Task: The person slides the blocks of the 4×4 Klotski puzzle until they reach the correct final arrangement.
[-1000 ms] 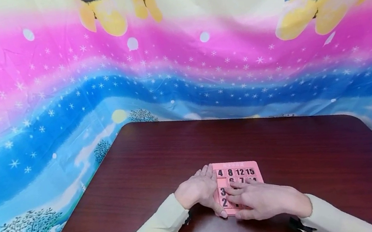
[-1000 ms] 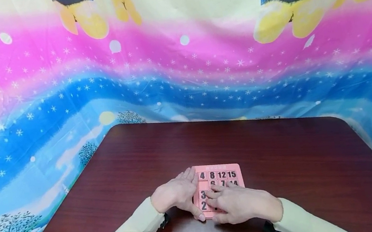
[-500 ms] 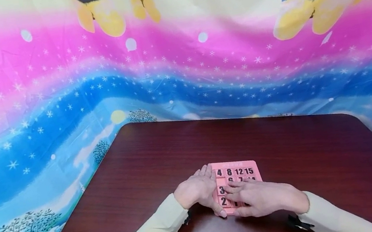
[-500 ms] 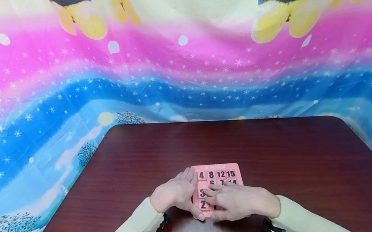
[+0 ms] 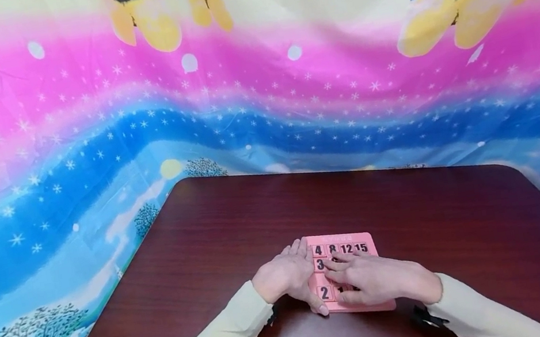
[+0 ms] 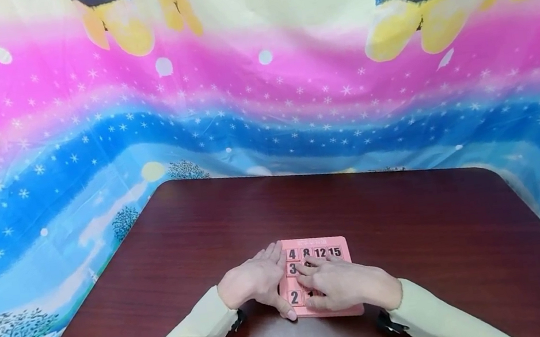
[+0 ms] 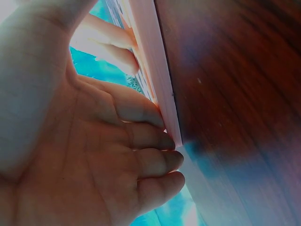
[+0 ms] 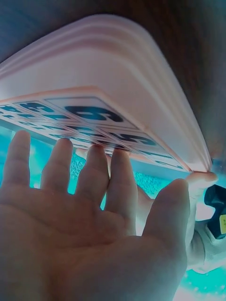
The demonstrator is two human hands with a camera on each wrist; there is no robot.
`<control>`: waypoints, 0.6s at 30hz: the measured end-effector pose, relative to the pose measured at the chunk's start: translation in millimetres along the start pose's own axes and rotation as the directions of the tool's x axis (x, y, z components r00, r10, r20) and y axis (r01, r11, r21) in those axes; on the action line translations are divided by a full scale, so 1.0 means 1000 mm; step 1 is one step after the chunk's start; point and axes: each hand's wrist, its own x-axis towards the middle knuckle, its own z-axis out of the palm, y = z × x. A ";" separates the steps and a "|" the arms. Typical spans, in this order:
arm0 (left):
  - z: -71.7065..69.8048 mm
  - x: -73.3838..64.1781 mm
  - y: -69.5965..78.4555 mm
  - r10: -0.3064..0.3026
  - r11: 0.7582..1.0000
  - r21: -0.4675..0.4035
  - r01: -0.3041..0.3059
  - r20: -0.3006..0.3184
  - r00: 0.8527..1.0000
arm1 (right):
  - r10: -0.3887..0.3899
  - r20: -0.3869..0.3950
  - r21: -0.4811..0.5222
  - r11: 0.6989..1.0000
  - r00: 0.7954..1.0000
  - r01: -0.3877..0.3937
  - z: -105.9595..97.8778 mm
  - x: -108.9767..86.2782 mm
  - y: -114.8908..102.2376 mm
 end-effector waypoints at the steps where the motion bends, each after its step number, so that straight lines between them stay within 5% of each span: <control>1: 0.000 0.000 0.000 0.000 1.000 0.002 0.000 0.000 1.000 | 0.006 -0.002 0.005 1.000 1.000 -0.006 0.000 0.001 0.001; 8: 0.000 -0.001 0.000 0.009 1.000 -0.006 -0.009 0.004 1.000 | 0.009 -0.015 0.005 1.000 1.000 -0.009 0.001 0.002 0.001; 18: 0.000 0.001 0.001 0.005 1.000 0.002 -0.005 -0.013 1.000 | -0.079 -0.022 -0.051 0.996 0.997 0.078 -0.001 -0.024 -0.018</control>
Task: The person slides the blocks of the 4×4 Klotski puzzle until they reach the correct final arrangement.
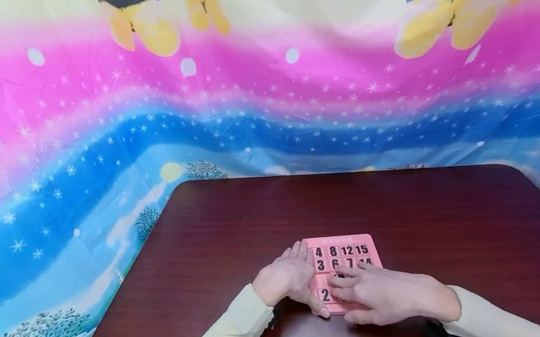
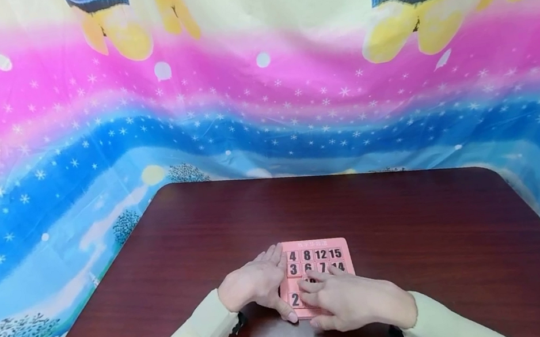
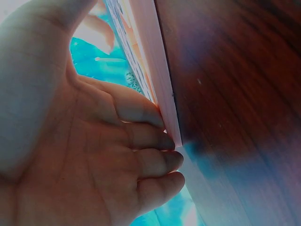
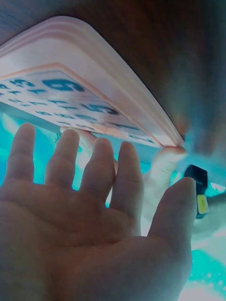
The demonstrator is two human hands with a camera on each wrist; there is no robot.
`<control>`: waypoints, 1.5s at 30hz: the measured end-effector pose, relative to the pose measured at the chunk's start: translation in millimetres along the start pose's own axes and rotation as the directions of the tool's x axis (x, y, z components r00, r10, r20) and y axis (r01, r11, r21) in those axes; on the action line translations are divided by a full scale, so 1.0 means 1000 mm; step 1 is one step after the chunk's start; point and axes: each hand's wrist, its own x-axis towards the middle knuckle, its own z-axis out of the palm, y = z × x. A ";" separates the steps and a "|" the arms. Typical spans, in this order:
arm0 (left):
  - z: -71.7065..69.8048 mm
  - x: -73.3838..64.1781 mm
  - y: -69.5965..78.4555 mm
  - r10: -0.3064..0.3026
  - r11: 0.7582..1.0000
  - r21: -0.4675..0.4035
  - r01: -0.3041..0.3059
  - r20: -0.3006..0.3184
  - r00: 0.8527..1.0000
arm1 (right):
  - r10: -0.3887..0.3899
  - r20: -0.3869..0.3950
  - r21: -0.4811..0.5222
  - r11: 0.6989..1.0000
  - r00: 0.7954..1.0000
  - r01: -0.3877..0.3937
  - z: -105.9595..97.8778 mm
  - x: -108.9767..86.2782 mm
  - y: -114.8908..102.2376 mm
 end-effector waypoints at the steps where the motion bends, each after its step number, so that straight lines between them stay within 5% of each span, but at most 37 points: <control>1: 0.000 0.000 0.000 0.000 1.000 0.004 0.000 0.000 1.000 | -0.011 0.003 -0.009 1.000 1.000 0.011 0.000 -0.002 -0.002; 8: 0.000 -0.002 0.001 -0.006 1.000 0.008 0.006 0.006 1.000 | -0.102 -0.012 -0.071 0.992 0.995 0.101 0.001 -0.007 -0.010; 29: 0.002 0.000 -0.001 -0.003 1.000 -0.020 0.003 -0.008 1.000 | -0.140 -0.027 -0.111 0.984 0.990 0.137 0.007 -0.001 -0.006; 45: 0.002 0.001 0.000 -0.001 1.000 -0.001 0.001 -0.009 1.000 | 0.021 -0.026 0.006 1.000 0.999 -0.021 0.008 0.008 0.004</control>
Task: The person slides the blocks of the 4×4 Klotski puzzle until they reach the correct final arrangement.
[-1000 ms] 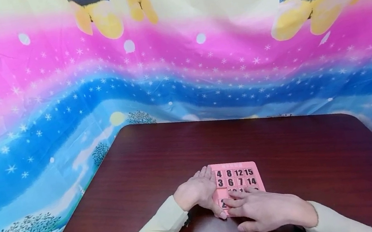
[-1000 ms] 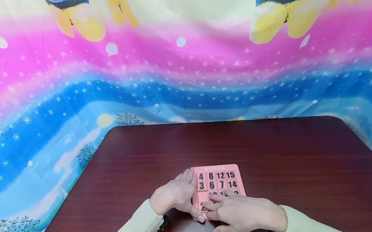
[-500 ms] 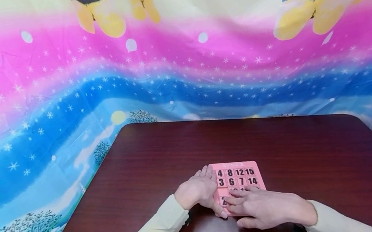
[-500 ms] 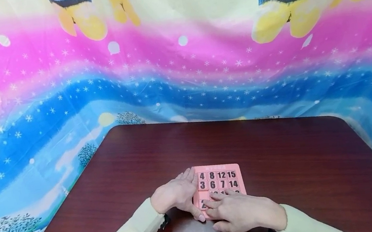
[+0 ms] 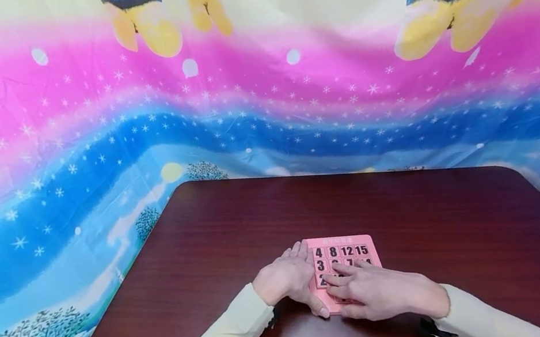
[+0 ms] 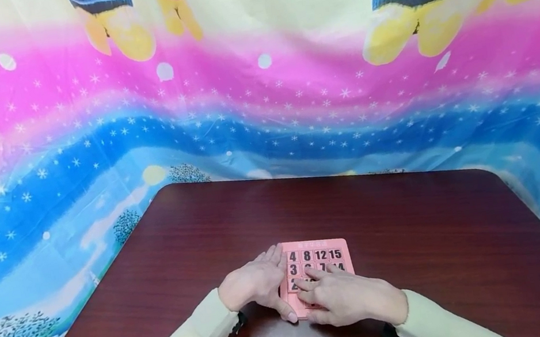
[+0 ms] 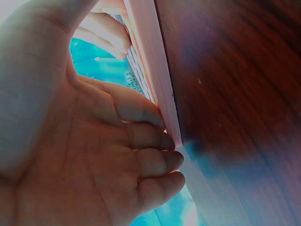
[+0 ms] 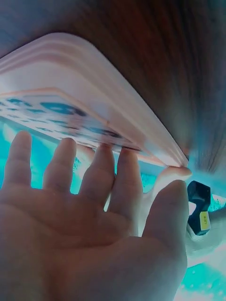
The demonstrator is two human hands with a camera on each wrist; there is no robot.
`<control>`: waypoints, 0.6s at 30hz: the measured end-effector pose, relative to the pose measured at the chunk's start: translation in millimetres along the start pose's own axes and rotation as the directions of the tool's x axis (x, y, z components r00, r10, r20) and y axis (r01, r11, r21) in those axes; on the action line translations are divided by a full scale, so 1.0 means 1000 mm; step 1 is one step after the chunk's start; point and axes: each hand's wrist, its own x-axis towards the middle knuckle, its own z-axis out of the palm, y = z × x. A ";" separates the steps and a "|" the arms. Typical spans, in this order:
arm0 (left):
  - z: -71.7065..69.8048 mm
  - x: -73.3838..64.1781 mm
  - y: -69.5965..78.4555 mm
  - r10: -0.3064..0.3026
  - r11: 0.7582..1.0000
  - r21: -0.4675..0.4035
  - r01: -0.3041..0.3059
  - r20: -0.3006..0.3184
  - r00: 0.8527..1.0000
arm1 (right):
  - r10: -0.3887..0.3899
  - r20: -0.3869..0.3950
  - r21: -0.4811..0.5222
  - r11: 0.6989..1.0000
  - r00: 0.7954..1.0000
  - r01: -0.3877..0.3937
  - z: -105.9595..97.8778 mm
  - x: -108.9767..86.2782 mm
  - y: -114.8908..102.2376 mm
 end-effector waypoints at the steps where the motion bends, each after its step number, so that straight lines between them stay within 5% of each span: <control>1: 0.000 0.000 0.000 0.001 1.000 -0.001 -0.001 0.001 1.000 | 0.000 -0.005 -0.005 1.000 1.000 0.000 -0.001 -0.002 0.000; 9: -0.002 -0.002 0.000 -0.008 1.000 0.014 0.008 0.014 1.000 | 0.002 -0.038 -0.045 0.999 0.999 -0.003 -0.010 -0.026 0.000; 18: -0.001 -0.001 0.000 -0.005 1.000 0.019 0.005 0.008 1.000 | -0.104 -0.063 -0.107 0.990 0.993 0.097 0.004 -0.038 -0.001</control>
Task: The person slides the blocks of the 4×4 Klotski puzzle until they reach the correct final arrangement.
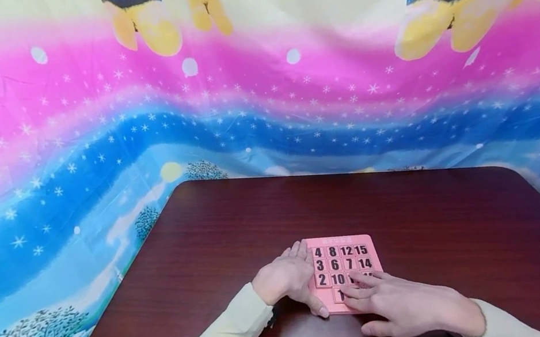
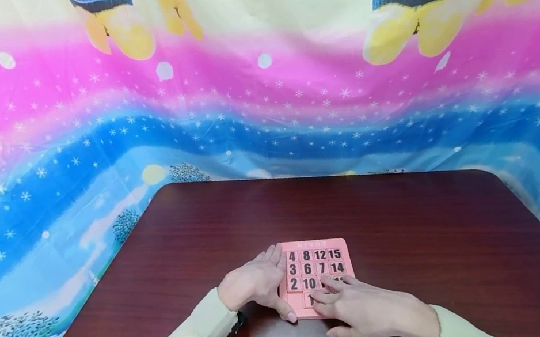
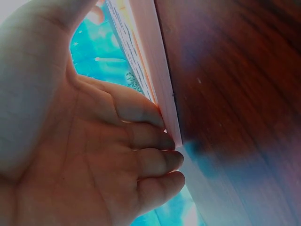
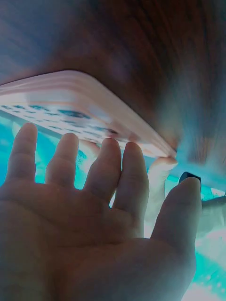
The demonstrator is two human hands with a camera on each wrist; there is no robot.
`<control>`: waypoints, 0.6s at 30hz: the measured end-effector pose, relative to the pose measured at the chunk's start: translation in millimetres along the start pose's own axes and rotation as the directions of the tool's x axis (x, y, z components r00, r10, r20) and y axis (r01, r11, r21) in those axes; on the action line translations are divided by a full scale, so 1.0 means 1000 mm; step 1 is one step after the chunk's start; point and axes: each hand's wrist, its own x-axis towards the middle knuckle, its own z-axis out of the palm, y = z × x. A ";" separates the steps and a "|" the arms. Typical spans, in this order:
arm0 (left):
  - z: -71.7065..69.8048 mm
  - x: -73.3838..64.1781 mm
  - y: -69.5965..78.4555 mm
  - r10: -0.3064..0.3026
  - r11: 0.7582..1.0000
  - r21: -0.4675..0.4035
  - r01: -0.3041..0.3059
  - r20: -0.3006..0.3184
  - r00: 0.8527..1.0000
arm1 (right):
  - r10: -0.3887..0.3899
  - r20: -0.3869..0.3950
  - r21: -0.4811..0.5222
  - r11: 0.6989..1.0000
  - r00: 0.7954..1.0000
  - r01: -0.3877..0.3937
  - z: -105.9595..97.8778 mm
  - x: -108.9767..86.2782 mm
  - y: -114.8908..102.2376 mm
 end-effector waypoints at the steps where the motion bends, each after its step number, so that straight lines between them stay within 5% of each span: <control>1: 0.000 0.000 0.000 0.002 1.000 0.001 -0.002 -0.001 1.000 | 0.002 0.004 0.003 1.000 1.000 -0.002 0.001 0.000 0.000; 8: 0.000 0.000 0.001 -0.003 1.000 -0.026 0.003 0.002 1.000 | 0.034 0.055 0.056 0.998 0.998 -0.037 0.002 0.001 0.000; 18: 0.001 0.000 0.002 -0.004 0.999 -0.044 0.004 -0.001 1.000 | -0.013 0.016 0.009 1.000 1.000 0.013 0.004 0.004 -0.001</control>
